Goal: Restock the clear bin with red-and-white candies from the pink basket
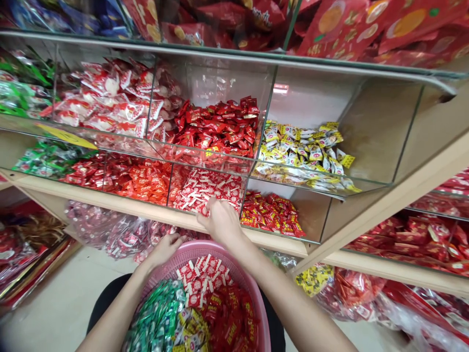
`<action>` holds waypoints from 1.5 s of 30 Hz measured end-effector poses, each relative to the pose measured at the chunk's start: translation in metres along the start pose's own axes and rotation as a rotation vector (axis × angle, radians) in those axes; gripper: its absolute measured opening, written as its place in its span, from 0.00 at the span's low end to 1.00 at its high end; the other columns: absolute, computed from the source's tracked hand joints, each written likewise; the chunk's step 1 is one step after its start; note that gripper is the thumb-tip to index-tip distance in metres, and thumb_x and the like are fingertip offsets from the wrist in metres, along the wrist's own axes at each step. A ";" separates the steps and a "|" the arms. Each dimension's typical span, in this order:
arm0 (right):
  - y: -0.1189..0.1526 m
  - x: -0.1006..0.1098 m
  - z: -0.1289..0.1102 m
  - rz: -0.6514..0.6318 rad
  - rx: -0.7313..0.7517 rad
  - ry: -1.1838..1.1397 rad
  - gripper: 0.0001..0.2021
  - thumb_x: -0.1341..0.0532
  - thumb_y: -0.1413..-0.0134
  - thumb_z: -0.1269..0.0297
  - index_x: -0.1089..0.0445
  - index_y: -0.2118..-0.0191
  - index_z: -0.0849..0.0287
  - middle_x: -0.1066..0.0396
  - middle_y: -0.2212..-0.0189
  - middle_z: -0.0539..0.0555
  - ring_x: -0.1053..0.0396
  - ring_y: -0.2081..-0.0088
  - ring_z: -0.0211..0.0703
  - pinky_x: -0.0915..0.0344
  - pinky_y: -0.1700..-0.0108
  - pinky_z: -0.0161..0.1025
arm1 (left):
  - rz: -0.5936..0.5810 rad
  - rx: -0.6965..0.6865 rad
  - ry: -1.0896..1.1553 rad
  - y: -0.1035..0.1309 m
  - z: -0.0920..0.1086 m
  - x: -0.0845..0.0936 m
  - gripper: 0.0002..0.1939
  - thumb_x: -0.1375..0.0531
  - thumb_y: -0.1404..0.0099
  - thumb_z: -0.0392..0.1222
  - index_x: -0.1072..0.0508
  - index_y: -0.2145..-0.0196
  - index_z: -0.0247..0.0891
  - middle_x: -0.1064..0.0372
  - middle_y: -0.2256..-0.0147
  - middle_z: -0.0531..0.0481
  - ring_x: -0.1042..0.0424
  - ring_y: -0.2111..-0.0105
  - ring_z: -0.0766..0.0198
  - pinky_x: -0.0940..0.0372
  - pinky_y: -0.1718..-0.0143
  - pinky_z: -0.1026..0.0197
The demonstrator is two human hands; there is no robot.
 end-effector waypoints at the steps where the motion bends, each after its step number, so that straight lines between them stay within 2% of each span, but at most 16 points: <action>1: 0.012 -0.007 0.001 -0.045 0.023 -0.016 0.15 0.49 0.45 0.52 0.35 0.64 0.58 0.29 0.71 0.53 0.32 0.69 0.41 0.44 0.70 0.34 | 0.006 0.000 -0.003 0.000 0.001 0.000 0.21 0.48 0.45 0.57 0.27 0.73 0.36 0.28 0.75 0.48 0.32 0.72 0.58 0.43 0.70 0.61; 3: 0.035 -0.030 0.003 -0.162 0.041 -0.009 0.13 0.47 0.46 0.54 0.35 0.64 0.58 0.29 0.70 0.53 0.33 0.68 0.41 0.44 0.69 0.34 | 0.014 0.002 -0.013 0.000 0.001 -0.001 0.21 0.48 0.45 0.57 0.27 0.73 0.36 0.28 0.76 0.48 0.32 0.73 0.58 0.43 0.70 0.61; 6: 0.063 -0.073 0.011 -0.335 0.066 0.051 0.11 0.45 0.48 0.59 0.34 0.62 0.60 0.29 0.65 0.57 0.32 0.62 0.45 0.41 0.63 0.37 | 0.016 0.013 -0.026 0.000 0.000 -0.002 0.21 0.49 0.44 0.57 0.28 0.74 0.37 0.29 0.77 0.50 0.33 0.74 0.59 0.43 0.71 0.62; 8: 0.075 -0.095 0.016 -0.431 0.160 0.057 0.11 0.43 0.49 0.61 0.34 0.61 0.60 0.30 0.62 0.58 0.33 0.59 0.46 0.40 0.60 0.38 | 0.012 0.011 -0.030 0.001 0.000 -0.002 0.21 0.49 0.44 0.57 0.29 0.75 0.37 0.30 0.78 0.51 0.33 0.74 0.60 0.44 0.71 0.62; 10: 0.082 -0.108 0.020 -0.492 0.303 0.045 0.11 0.42 0.50 0.63 0.35 0.59 0.59 0.31 0.59 0.56 0.34 0.57 0.46 0.39 0.58 0.38 | 0.012 -0.002 -0.029 0.001 -0.001 -0.001 0.21 0.49 0.44 0.57 0.29 0.75 0.36 0.30 0.77 0.51 0.33 0.74 0.60 0.44 0.71 0.62; 14: 0.086 -0.117 0.023 -0.530 0.469 0.080 0.13 0.40 0.52 0.66 0.35 0.58 0.60 0.30 0.60 0.57 0.32 0.60 0.47 0.36 0.61 0.40 | 0.020 -0.013 -0.019 0.001 -0.001 -0.001 0.21 0.49 0.44 0.57 0.29 0.75 0.36 0.30 0.77 0.50 0.34 0.74 0.61 0.45 0.72 0.63; 20: 0.087 -0.126 0.017 -0.526 0.484 0.126 0.14 0.39 0.54 0.68 0.34 0.58 0.62 0.29 0.62 0.58 0.31 0.61 0.46 0.36 0.61 0.38 | 0.017 -0.009 -0.013 0.000 -0.002 -0.002 0.21 0.49 0.44 0.57 0.29 0.75 0.36 0.31 0.78 0.51 0.33 0.73 0.61 0.44 0.71 0.62; 23: 0.089 -0.130 0.017 -0.568 0.490 0.144 0.16 0.38 0.55 0.69 0.34 0.58 0.63 0.29 0.62 0.59 0.31 0.60 0.47 0.36 0.61 0.38 | 0.015 -0.006 -0.013 0.000 -0.002 -0.002 0.21 0.49 0.44 0.57 0.28 0.75 0.36 0.30 0.77 0.51 0.33 0.73 0.61 0.44 0.71 0.62; 25: 0.088 -0.125 0.018 -0.571 0.499 0.132 0.17 0.37 0.55 0.65 0.34 0.57 0.62 0.29 0.61 0.58 0.32 0.60 0.48 0.36 0.60 0.39 | 0.012 -0.005 -0.012 0.001 -0.002 -0.002 0.21 0.49 0.44 0.57 0.28 0.74 0.36 0.30 0.77 0.50 0.33 0.73 0.60 0.43 0.71 0.62; 27: 0.083 -0.111 0.016 -0.526 0.512 0.096 0.16 0.38 0.54 0.60 0.35 0.58 0.60 0.30 0.61 0.57 0.32 0.60 0.47 0.37 0.61 0.38 | 0.012 0.000 -0.008 0.001 -0.001 -0.001 0.21 0.49 0.44 0.57 0.28 0.74 0.37 0.29 0.76 0.50 0.33 0.73 0.60 0.43 0.70 0.62; 32: 0.047 -0.043 0.003 -0.266 0.566 -0.048 0.11 0.47 0.44 0.58 0.36 0.60 0.58 0.30 0.63 0.54 0.33 0.63 0.41 0.40 0.63 0.35 | 0.011 -0.002 -0.016 0.001 0.000 -0.001 0.20 0.49 0.44 0.56 0.28 0.74 0.37 0.29 0.76 0.49 0.32 0.72 0.58 0.43 0.70 0.61; 35: 0.011 -0.006 0.002 -0.094 0.451 -0.050 0.10 0.50 0.41 0.62 0.36 0.60 0.58 0.31 0.63 0.53 0.34 0.64 0.38 0.43 0.64 0.33 | 0.004 -0.012 -0.038 0.000 -0.002 -0.001 0.20 0.50 0.44 0.56 0.29 0.76 0.37 0.31 0.78 0.50 0.34 0.74 0.60 0.44 0.71 0.62; 37: -0.012 0.008 0.007 -0.038 0.323 0.050 0.09 0.49 0.42 0.65 0.35 0.60 0.59 0.31 0.63 0.55 0.33 0.63 0.39 0.43 0.64 0.33 | 0.000 -0.013 -0.050 -0.001 -0.004 -0.002 0.20 0.50 0.43 0.56 0.30 0.77 0.37 0.33 0.79 0.52 0.35 0.76 0.62 0.45 0.73 0.63; 40: -0.033 0.016 0.015 -0.125 0.223 0.238 0.08 0.47 0.46 0.70 0.33 0.62 0.60 0.31 0.61 0.57 0.33 0.61 0.43 0.43 0.64 0.34 | -0.007 -0.026 -0.066 -0.002 -0.008 -0.002 0.21 0.52 0.42 0.56 0.32 0.77 0.37 0.35 0.80 0.53 0.38 0.78 0.64 0.47 0.74 0.64; 43: -0.038 0.014 0.018 -0.246 0.255 0.323 0.09 0.46 0.48 0.74 0.30 0.64 0.60 0.31 0.61 0.57 0.32 0.61 0.44 0.42 0.65 0.34 | -0.011 -0.035 -0.077 -0.003 -0.010 -0.003 0.21 0.52 0.41 0.56 0.34 0.78 0.37 0.37 0.81 0.55 0.39 0.78 0.65 0.48 0.75 0.64; 45: -0.037 0.011 0.019 -0.268 0.270 0.330 0.10 0.47 0.48 0.75 0.30 0.66 0.61 0.31 0.62 0.58 0.32 0.62 0.43 0.42 0.66 0.34 | -0.010 -0.033 -0.083 -0.004 -0.010 -0.003 0.21 0.52 0.41 0.56 0.35 0.79 0.38 0.38 0.81 0.55 0.39 0.79 0.66 0.48 0.75 0.64</action>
Point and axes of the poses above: each hand's wrist, its own y-axis away from the middle knuckle, its own x-axis out of the back of the hand, z = x × y, the point moved 1 cm from there along -y, towards the middle knuckle
